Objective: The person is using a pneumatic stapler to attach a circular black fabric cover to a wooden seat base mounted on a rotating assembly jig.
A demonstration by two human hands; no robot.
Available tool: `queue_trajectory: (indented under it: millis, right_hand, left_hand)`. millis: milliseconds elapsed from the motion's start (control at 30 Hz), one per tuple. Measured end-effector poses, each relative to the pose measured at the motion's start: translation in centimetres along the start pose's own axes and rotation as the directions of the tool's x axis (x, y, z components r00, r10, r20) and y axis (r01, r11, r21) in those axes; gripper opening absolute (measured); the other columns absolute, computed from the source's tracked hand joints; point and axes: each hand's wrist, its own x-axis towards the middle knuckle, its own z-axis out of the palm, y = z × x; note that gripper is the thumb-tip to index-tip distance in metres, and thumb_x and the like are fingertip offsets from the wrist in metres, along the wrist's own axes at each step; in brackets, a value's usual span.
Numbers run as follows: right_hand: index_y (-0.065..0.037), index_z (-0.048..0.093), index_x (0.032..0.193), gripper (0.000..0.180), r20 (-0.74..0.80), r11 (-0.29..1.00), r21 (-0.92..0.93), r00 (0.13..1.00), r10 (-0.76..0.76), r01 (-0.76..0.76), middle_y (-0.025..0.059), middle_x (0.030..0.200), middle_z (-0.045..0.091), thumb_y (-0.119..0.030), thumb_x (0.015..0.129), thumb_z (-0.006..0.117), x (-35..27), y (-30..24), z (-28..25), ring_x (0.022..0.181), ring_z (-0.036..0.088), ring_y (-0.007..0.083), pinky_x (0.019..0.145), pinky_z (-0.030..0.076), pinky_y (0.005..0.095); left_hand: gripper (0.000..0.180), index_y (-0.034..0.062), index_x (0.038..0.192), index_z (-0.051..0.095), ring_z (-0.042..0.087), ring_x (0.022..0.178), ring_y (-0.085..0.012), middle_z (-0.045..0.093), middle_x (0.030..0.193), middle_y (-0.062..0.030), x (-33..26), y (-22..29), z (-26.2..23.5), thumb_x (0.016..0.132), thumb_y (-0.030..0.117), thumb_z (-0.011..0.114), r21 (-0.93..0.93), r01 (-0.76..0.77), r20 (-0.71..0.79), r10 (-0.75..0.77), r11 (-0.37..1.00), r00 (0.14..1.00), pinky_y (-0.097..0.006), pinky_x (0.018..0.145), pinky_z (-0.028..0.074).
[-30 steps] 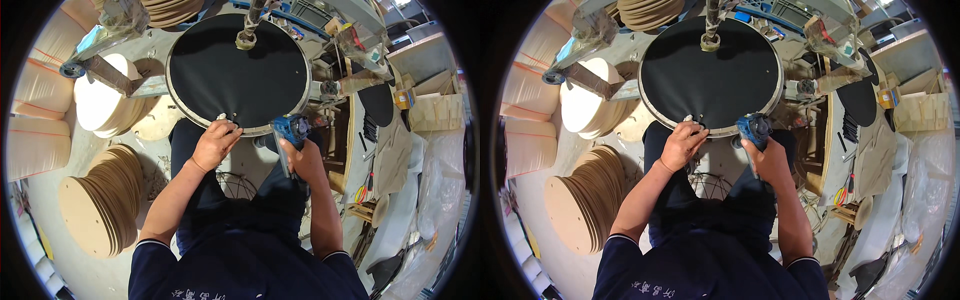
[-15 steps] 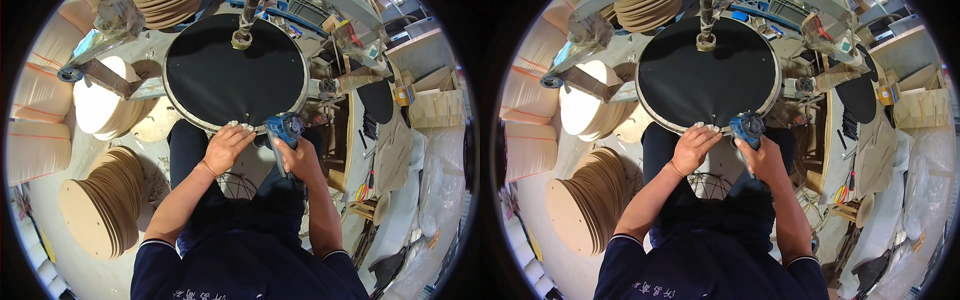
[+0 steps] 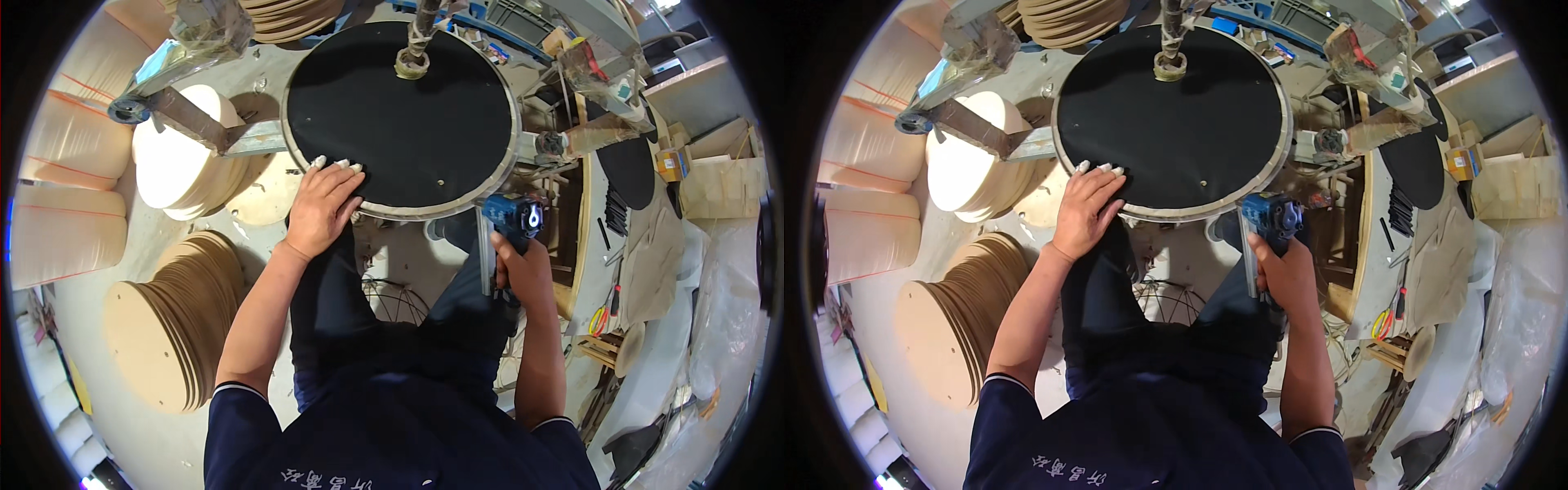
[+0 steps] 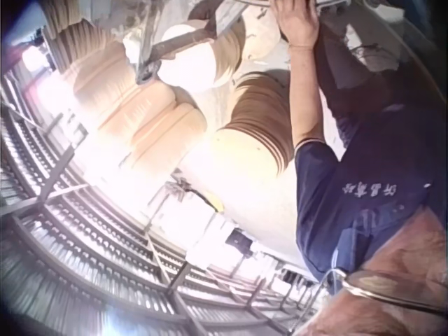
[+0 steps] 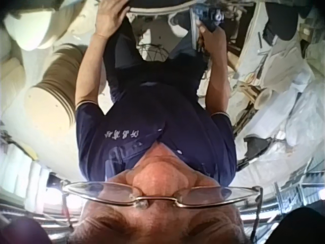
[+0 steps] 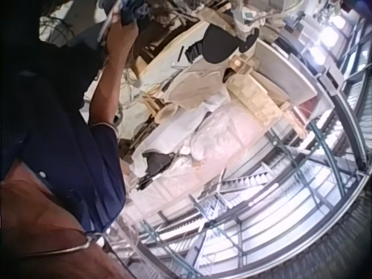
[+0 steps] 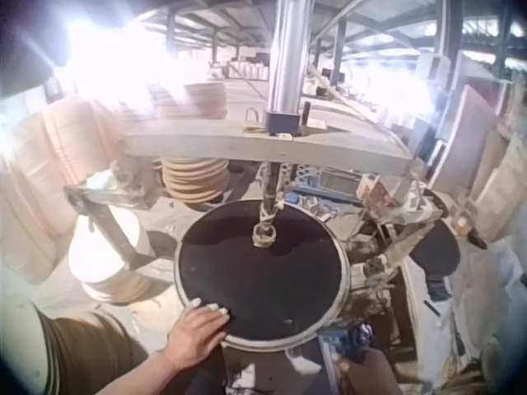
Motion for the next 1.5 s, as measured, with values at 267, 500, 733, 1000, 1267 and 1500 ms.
queue_trajectory:
  millis: [267, 500, 733, 1000, 1267, 1500]
  right_hand:
    - [-0.007, 0.059, 0.067, 0.045, 0.053, 0.994, -0.104, 0.998, -0.038, 0.043, 0.0015, 0.054, 0.057, -0.037, 0.097, 0.073, -1.1, -1.2, 0.9, 0.048, 0.056, 0.0124, 0.052, 0.043, 0.0301]
    - [-0.003, 0.067, 0.094, 0.029, 0.147, 0.999, -0.016, 0.989, -0.025, 0.028, -0.0004, 0.064, 0.059, -0.031, 0.096, 0.076, -1.4, -0.7, 1.4, 0.051, 0.055, 0.0092, 0.051, 0.043, 0.0289]
    - [-0.003, 0.068, 0.097, 0.024, 0.169, 0.994, 0.086, 0.982, -0.08, 0.067, -0.0012, 0.064, 0.058, -0.025, 0.096, 0.077, -2.2, 0.1, 1.9, 0.051, 0.053, 0.0077, 0.05, 0.042, 0.0278]
    - [-0.003, 0.067, 0.097, 0.026, 0.164, 0.991, 0.134, 0.985, -0.047, 0.025, -0.0009, 0.064, 0.058, -0.026, 0.095, 0.079, -2.3, 0.3, 1.9, 0.052, 0.052, 0.0078, 0.051, 0.042, 0.028]
    - [-0.002, 0.065, 0.097, 0.032, 0.184, 0.993, 0.121, 0.983, -0.023, 0.001, -0.0006, 0.063, 0.057, -0.03, 0.094, 0.079, -2.1, 0.7, 1.9, 0.052, 0.052, 0.0081, 0.051, 0.041, 0.028]
    - [-0.002, 0.068, 0.103, 0.024, 0.208, 0.996, 0.087, 0.978, 0.014, -0.033, -0.0005, 0.068, 0.059, -0.024, 0.098, 0.074, -2.2, 0.0, 2.1, 0.053, 0.054, 0.0077, 0.052, 0.043, 0.0263]
  left_hand:
    - [0.034, 0.0064, 0.116, 0.076, 0.067, 0.112, -0.029, 0.073, 0.114, -0.0083, -0.4, -0.3, 1.8, 0.082, 0.003, 0.079, -0.03, -0.085, -0.111, 0.082, 0.996, 0.99, -0.047, 0.104, 0.052]
    - [0.036, 0.0046, 0.114, 0.074, 0.067, 0.113, -0.0308, 0.072, 0.116, -0.0102, -0.7, 0.9, 2.5, 0.079, 0.001, 0.075, -0.027, -0.112, -0.095, 0.109, 0.993, 0.989, -0.048, 0.107, 0.051]
    - [0.033, 0.006, 0.114, 0.074, 0.066, 0.114, -0.0271, 0.072, 0.117, -0.0061, -0.1, 3.1, 3.1, 0.082, 0.011, 0.071, 0.045, -0.116, -0.055, 0.118, 0.992, 0.991, -0.043, 0.103, 0.053]
    - [0.025, 0.0085, 0.106, 0.075, 0.067, 0.105, -0.0247, 0.072, 0.112, -0.0042, 0.5, 2.6, 2.5, 0.082, 0.013, 0.077, 0.046, -0.173, -0.068, 0.175, 0.984, 0.982, -0.042, 0.095, 0.053]
    - [0.03, 0.0073, 0.107, 0.074, 0.067, 0.104, -0.0256, 0.072, 0.111, -0.0044, 0.5, 2.1, 2.8, 0.078, 0.008, 0.076, 0.019, -0.183, -0.052, 0.184, 0.983, 0.982, -0.043, 0.097, 0.053]
    - [0.028, 0.0033, 0.105, 0.074, 0.067, 0.1, -0.0262, 0.071, 0.107, -0.0075, 0.4, 2.0, 2.8, 0.077, 0.007, 0.072, -0.035, -0.234, -0.021, 0.233, 0.972, 0.972, -0.04, 0.092, 0.056]
